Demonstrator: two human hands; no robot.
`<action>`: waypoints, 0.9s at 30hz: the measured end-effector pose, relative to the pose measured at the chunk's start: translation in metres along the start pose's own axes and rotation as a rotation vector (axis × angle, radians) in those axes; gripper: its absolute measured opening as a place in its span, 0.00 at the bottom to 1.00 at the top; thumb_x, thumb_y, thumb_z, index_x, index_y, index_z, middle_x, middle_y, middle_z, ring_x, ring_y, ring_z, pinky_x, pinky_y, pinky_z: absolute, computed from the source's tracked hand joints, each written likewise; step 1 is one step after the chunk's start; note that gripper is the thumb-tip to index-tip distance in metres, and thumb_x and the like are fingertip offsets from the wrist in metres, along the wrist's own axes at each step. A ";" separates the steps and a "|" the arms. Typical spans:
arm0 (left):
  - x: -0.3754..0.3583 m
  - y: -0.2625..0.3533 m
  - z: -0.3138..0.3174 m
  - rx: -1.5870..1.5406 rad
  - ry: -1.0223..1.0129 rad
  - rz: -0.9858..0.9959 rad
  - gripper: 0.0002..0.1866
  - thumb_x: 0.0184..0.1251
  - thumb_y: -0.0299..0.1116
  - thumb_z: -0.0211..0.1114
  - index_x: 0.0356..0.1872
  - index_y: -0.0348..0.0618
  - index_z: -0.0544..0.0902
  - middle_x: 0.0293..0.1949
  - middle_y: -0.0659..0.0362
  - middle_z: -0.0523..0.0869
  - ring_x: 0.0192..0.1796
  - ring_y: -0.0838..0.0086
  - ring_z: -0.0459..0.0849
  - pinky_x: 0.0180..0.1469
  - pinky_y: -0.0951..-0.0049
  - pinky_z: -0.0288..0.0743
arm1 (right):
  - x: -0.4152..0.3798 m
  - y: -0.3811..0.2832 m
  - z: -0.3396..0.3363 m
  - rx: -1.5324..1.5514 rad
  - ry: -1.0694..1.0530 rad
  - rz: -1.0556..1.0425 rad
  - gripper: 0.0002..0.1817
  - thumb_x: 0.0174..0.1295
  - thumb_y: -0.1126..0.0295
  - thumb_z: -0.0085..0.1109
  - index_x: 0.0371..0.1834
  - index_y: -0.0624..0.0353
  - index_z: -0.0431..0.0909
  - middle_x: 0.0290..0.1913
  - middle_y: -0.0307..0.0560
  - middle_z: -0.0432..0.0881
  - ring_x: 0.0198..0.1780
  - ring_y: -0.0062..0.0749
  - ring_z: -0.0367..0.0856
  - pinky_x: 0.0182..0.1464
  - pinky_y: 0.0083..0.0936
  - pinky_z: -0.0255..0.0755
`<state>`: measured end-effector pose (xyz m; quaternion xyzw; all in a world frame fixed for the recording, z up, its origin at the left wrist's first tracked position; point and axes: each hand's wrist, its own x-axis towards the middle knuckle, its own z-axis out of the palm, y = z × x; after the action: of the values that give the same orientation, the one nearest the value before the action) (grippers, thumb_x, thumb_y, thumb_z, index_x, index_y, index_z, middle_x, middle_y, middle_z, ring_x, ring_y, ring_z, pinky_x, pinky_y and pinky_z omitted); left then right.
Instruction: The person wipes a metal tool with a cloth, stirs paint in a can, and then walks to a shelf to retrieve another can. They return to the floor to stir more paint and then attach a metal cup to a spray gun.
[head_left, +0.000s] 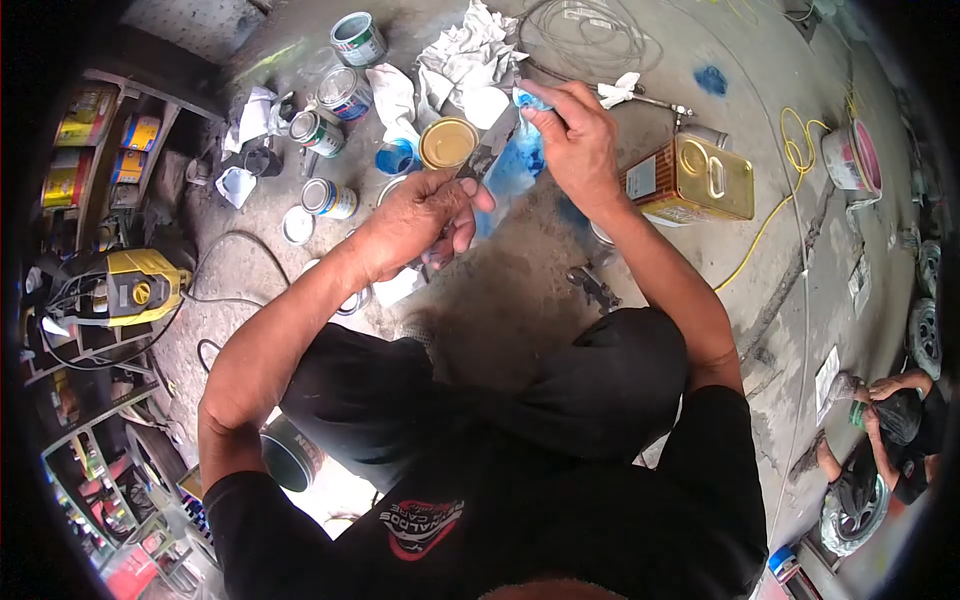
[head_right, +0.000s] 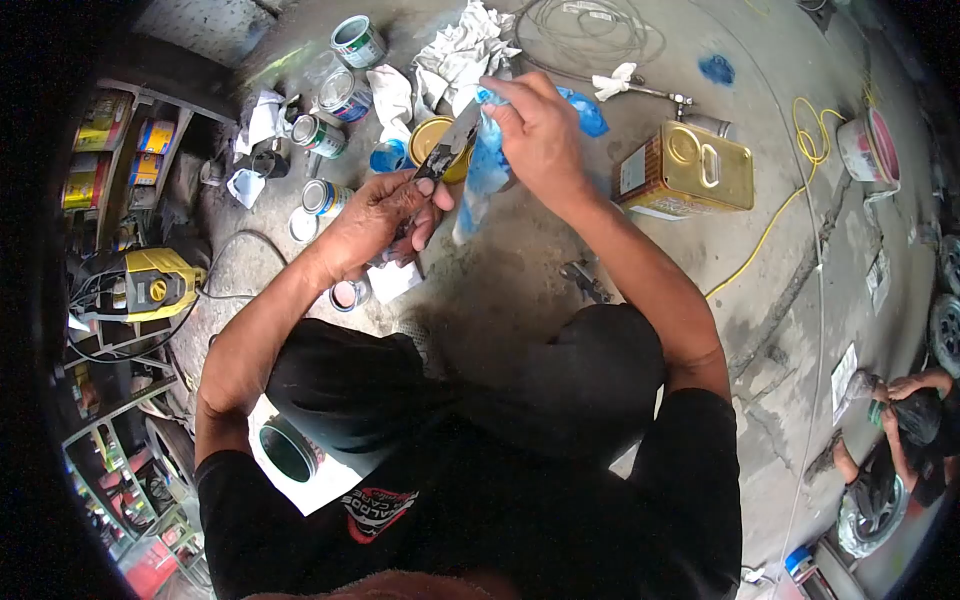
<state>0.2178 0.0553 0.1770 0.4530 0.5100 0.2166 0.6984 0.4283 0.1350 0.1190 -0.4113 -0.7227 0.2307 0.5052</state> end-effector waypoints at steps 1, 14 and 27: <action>0.000 -0.001 0.000 -0.009 -0.006 -0.005 0.17 0.82 0.41 0.48 0.45 0.37 0.78 0.21 0.59 0.79 0.16 0.78 0.73 0.19 0.76 0.67 | -0.003 -0.004 0.001 0.017 -0.041 -0.055 0.15 0.62 0.74 0.64 0.52 0.59 0.84 0.38 0.50 0.81 0.39 0.42 0.82 0.41 0.32 0.76; -0.008 0.007 -0.005 0.268 0.187 0.080 0.21 0.82 0.47 0.49 0.46 0.39 0.81 0.20 0.63 0.78 0.17 0.81 0.72 0.21 0.80 0.66 | -0.003 0.040 -0.008 0.071 0.142 0.207 0.13 0.62 0.72 0.65 0.49 0.62 0.85 0.36 0.46 0.83 0.36 0.29 0.80 0.40 0.26 0.73; -0.008 0.009 -0.060 0.065 0.426 0.300 0.21 0.80 0.49 0.50 0.47 0.41 0.82 0.22 0.62 0.80 0.21 0.82 0.74 0.25 0.81 0.67 | -0.018 0.015 -0.035 0.440 -0.005 0.357 0.14 0.64 0.77 0.61 0.53 0.63 0.82 0.40 0.40 0.84 0.37 0.16 0.78 0.42 0.16 0.72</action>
<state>0.1613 0.0786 0.1845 0.4900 0.5793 0.3918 0.5204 0.4687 0.1256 0.1114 -0.4121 -0.5727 0.4684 0.5318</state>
